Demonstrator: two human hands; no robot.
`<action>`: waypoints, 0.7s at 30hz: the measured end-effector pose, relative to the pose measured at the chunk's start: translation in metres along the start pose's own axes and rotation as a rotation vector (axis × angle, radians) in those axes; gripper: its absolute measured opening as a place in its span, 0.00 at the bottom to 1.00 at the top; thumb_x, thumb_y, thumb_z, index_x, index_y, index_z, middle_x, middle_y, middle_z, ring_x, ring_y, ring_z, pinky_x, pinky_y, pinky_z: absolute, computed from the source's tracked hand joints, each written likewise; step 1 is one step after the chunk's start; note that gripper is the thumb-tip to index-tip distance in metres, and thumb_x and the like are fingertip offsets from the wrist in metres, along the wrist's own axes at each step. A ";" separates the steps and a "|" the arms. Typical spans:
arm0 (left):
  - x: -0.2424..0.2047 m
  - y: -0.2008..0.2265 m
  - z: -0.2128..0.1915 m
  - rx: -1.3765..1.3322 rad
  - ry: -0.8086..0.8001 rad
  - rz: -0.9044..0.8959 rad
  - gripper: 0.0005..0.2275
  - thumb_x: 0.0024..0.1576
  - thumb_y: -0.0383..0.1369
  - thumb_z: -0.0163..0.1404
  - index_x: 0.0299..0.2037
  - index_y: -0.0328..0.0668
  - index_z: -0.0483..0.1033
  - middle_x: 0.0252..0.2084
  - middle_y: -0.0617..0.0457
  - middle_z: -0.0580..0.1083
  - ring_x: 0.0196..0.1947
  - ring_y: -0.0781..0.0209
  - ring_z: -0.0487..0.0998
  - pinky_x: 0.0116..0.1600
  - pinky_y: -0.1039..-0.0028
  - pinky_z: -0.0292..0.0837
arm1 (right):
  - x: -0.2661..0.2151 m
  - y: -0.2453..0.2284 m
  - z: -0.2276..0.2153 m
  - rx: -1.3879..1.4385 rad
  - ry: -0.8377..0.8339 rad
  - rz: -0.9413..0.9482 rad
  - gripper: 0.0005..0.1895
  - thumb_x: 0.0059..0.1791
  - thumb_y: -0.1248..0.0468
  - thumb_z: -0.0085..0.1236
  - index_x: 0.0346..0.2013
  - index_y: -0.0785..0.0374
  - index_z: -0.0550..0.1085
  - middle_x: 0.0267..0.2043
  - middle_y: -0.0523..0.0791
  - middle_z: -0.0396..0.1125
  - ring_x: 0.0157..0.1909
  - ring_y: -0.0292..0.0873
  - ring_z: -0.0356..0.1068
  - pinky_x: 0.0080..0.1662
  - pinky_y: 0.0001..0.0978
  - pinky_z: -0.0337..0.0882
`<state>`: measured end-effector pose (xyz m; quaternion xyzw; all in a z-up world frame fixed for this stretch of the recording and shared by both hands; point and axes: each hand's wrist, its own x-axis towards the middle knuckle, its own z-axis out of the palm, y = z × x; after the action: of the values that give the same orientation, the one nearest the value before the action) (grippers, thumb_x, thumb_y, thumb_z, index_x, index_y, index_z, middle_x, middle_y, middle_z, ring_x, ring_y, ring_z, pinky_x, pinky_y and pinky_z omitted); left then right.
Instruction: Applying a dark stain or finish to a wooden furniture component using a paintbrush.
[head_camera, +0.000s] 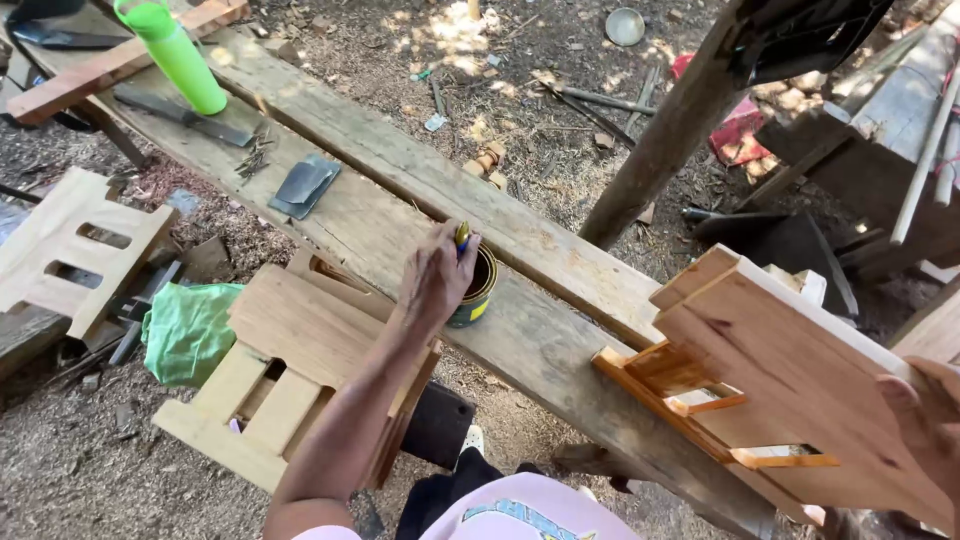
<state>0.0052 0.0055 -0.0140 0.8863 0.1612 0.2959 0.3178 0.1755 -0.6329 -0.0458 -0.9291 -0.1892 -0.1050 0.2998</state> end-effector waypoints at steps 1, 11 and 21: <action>0.001 -0.004 0.002 -0.007 -0.038 -0.037 0.10 0.64 0.35 0.51 0.39 0.33 0.72 0.37 0.35 0.76 0.36 0.35 0.79 0.38 0.50 0.76 | 0.000 0.009 0.001 0.081 -0.038 0.062 0.27 0.60 0.49 0.60 0.56 0.73 0.69 0.40 0.55 0.74 0.40 0.45 0.76 0.45 0.35 0.76; -0.005 -0.051 0.035 -0.074 -0.045 -0.019 0.10 0.62 0.34 0.53 0.44 0.32 0.75 0.39 0.34 0.76 0.39 0.33 0.78 0.41 0.50 0.75 | -0.004 0.011 0.005 -0.026 -0.118 0.175 0.25 0.59 0.51 0.56 0.51 0.75 0.70 0.34 0.60 0.75 0.33 0.51 0.78 0.39 0.40 0.78; -0.007 -0.055 0.033 -0.123 -0.075 -0.008 0.09 0.61 0.31 0.54 0.41 0.30 0.76 0.39 0.34 0.77 0.39 0.34 0.79 0.41 0.51 0.76 | -0.019 0.030 0.003 -0.042 -0.087 0.088 0.28 0.57 0.50 0.54 0.60 0.73 0.66 0.36 0.59 0.73 0.33 0.50 0.77 0.40 0.37 0.80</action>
<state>0.0153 0.0282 -0.0738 0.8747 0.1344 0.2707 0.3788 0.1709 -0.6591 -0.0695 -0.9464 -0.1585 -0.0553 0.2760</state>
